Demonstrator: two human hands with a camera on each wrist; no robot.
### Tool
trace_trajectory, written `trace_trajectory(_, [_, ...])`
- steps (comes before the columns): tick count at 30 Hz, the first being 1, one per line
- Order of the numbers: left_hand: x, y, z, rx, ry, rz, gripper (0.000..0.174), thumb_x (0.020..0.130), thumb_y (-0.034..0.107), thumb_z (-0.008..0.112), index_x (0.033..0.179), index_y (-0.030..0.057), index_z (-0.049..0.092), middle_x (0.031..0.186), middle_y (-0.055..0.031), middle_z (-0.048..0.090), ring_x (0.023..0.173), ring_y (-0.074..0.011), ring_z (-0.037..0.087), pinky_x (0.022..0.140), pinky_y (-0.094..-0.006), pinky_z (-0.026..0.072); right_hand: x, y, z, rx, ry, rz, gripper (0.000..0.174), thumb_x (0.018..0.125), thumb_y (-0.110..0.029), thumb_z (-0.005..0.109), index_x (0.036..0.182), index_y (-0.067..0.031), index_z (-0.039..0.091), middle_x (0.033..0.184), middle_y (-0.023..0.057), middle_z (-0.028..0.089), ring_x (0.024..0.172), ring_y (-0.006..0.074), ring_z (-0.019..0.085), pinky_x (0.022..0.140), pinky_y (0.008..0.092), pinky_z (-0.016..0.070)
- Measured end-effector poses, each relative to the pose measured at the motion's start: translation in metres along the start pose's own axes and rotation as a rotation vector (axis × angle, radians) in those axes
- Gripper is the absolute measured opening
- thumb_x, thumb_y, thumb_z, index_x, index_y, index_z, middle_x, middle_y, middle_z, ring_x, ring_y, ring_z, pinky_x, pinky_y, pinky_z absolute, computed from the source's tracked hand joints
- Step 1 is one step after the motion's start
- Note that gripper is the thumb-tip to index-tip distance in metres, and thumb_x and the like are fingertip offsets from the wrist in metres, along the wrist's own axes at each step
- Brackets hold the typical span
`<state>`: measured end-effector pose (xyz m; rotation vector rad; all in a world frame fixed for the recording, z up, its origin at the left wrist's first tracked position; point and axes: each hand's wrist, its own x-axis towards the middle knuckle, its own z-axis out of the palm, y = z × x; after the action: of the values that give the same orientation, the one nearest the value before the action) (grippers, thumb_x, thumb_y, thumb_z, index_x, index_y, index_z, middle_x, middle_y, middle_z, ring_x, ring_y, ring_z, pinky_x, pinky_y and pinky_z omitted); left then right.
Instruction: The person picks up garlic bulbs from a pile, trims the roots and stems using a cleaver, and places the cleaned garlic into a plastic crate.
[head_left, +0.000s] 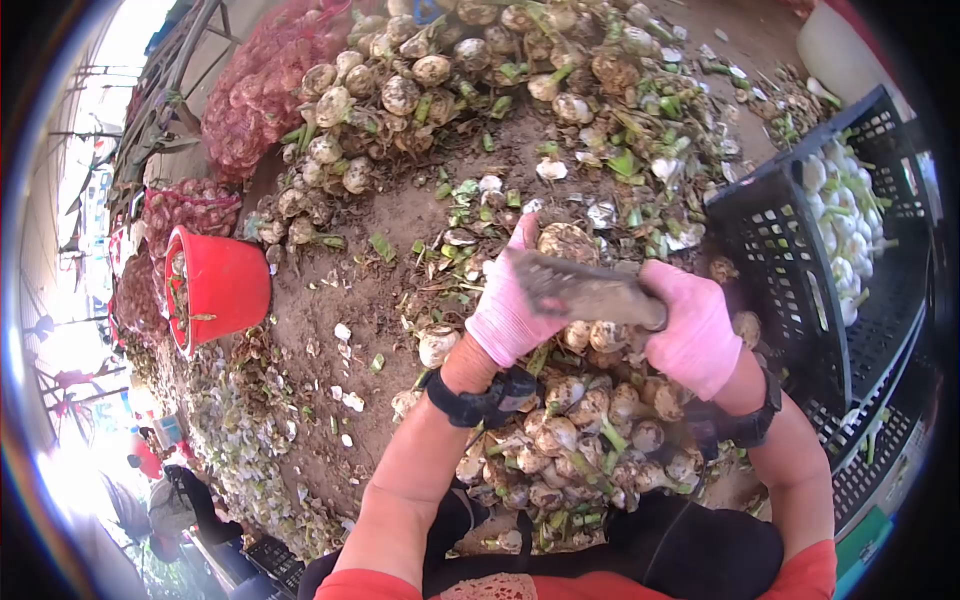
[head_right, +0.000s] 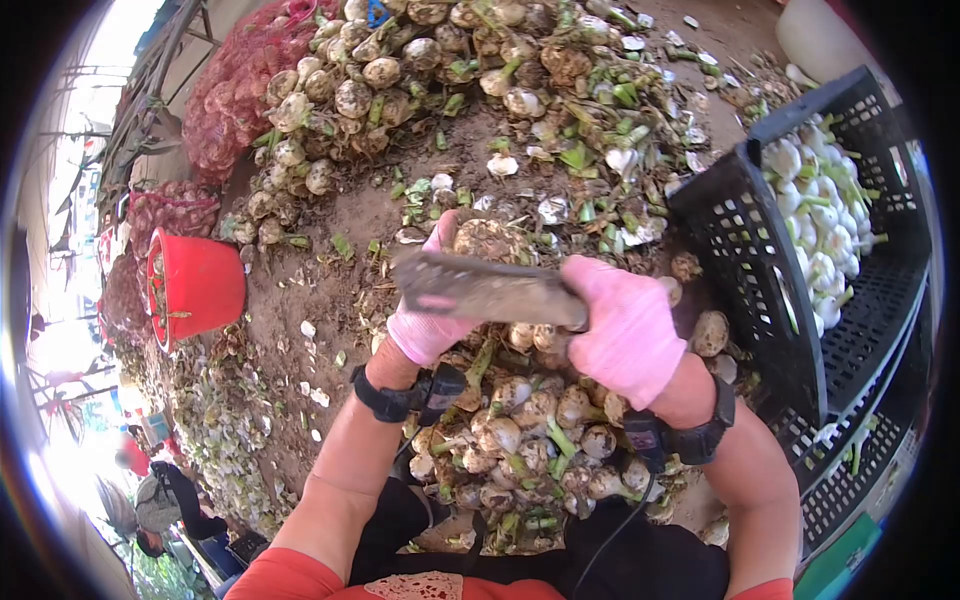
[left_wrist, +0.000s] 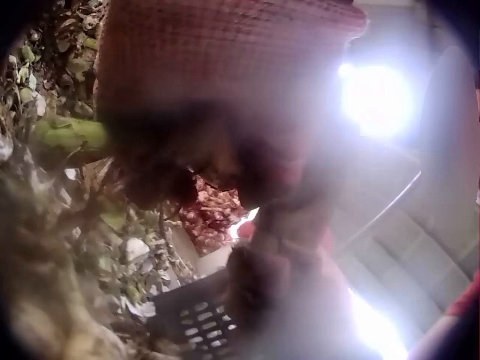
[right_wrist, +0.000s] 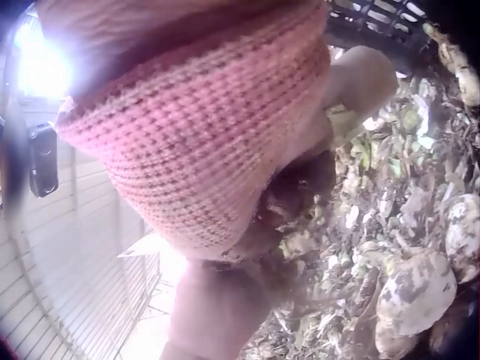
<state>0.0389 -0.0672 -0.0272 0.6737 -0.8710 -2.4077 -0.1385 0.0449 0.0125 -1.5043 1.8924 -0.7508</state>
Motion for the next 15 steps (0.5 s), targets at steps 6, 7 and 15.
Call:
trace_trajectory(6, [-0.003,0.001,0.043,-0.651,-0.222,-0.276,0.061,0.089,0.055,0.045,0.12,0.0022,0.049,0.107,-0.0149,0.063,0.094,-0.0242,0.064,0.085,-0.0372,0.0532,-0.014,-0.011,-0.012,-0.075,0.007,-0.114,0.029,0.061,-0.009,0.064,0.088,-0.0058,0.055,0.084,0.0165,0.059,0.078,0.0387,0.06,0.066,0.0453,0.0474])
trace_trajectory(7, [-0.003,0.0,0.047,-0.721,-0.242,-0.315,0.067,0.091,0.061,0.04,0.115,0.001,0.055,0.105,-0.0152,0.065,0.092,-0.0246,0.065,0.085,-0.0371,0.0533,-0.017,-0.01,-0.014,-0.08,0.012,-0.137,0.03,0.06,-0.009,0.065,0.088,-0.0059,0.055,0.084,0.0162,0.059,0.078,0.0386,0.06,0.066,0.046,0.0471])
trace_trajectory(15, [-0.043,-0.019,0.087,0.109,-0.019,-0.131,0.043,0.086,0.042,0.057,0.112,0.008,0.055,0.101,-0.0092,0.062,0.092,-0.0213,0.061,0.085,-0.0341,0.0505,-0.009,0.049,-0.002,-0.276,0.219,0.122,0.024,0.068,-0.006,0.062,0.091,-0.0067,0.056,0.077,0.0176,0.061,0.076,0.0373,0.061,0.067,0.0448,0.0489])
